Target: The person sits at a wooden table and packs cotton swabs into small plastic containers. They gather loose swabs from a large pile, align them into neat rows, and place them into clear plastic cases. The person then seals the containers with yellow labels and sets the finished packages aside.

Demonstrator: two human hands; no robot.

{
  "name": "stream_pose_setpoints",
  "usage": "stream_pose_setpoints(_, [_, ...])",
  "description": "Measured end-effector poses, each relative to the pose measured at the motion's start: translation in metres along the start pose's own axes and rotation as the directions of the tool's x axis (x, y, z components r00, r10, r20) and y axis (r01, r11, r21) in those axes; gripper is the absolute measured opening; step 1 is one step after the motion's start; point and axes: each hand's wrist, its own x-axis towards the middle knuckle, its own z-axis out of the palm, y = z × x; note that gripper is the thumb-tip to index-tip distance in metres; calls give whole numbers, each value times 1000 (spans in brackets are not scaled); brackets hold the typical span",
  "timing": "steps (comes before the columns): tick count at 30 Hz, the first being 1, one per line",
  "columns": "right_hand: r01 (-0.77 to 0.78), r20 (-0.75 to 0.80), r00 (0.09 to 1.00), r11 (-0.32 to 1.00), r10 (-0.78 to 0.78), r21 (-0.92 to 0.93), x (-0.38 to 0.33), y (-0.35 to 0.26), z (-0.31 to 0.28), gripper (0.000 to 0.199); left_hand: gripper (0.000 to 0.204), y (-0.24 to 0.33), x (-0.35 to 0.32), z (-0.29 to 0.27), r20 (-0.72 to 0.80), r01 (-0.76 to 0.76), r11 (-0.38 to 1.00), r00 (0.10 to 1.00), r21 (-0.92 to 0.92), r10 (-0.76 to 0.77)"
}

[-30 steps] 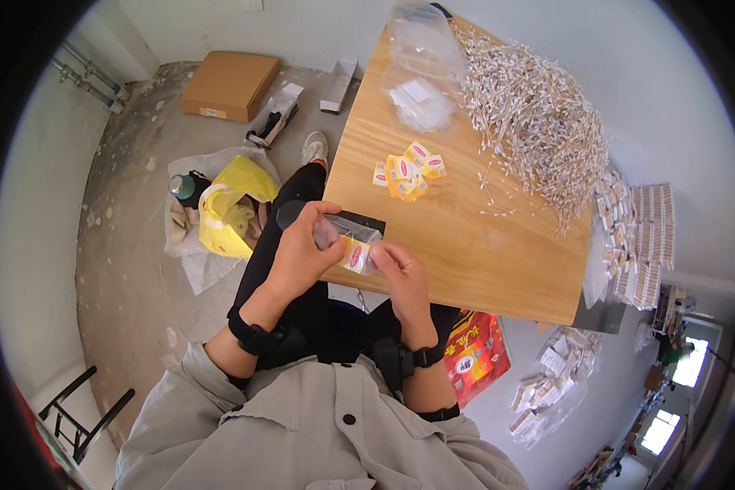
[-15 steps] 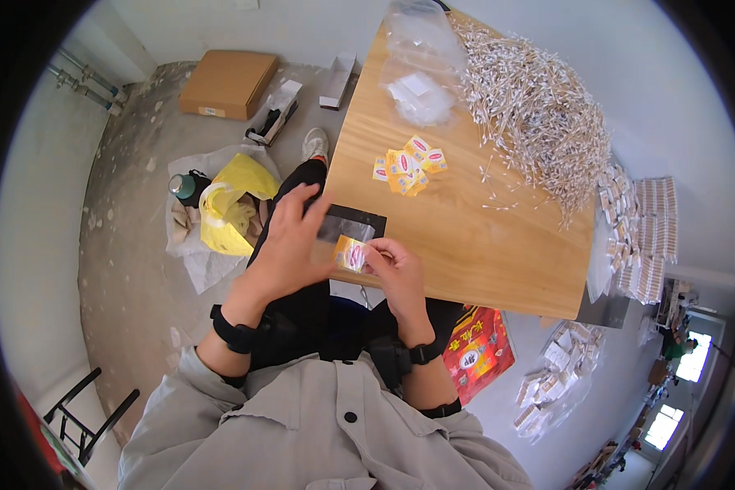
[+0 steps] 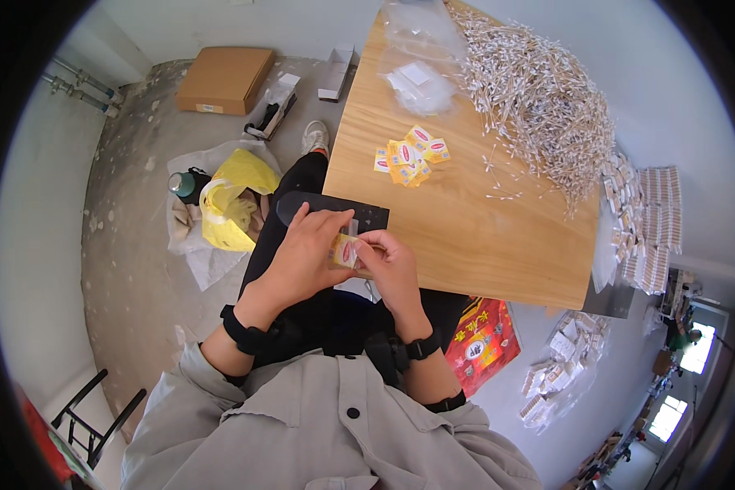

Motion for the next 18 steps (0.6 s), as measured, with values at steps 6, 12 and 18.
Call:
stream_pose_setpoints(6, [99, -33, 994, 982, -106, -161, 1, 4, 7, 14, 79, -1, -3, -3, 28, 101, 995, 994, 25, -102])
stream_pose_setpoints(12, [56, -174, 984, 987, -29, 152, 8, 10, 1, 15, 74, -8, -4, -12, -45, 81, 995, 995, -65, -84])
stream_pose_setpoints(18, [47, -295, 953, 925, 72, 377, 5, 5, -36, 17, 73, -36, -17, -40, -120, 127, 975, 981, -183, -151])
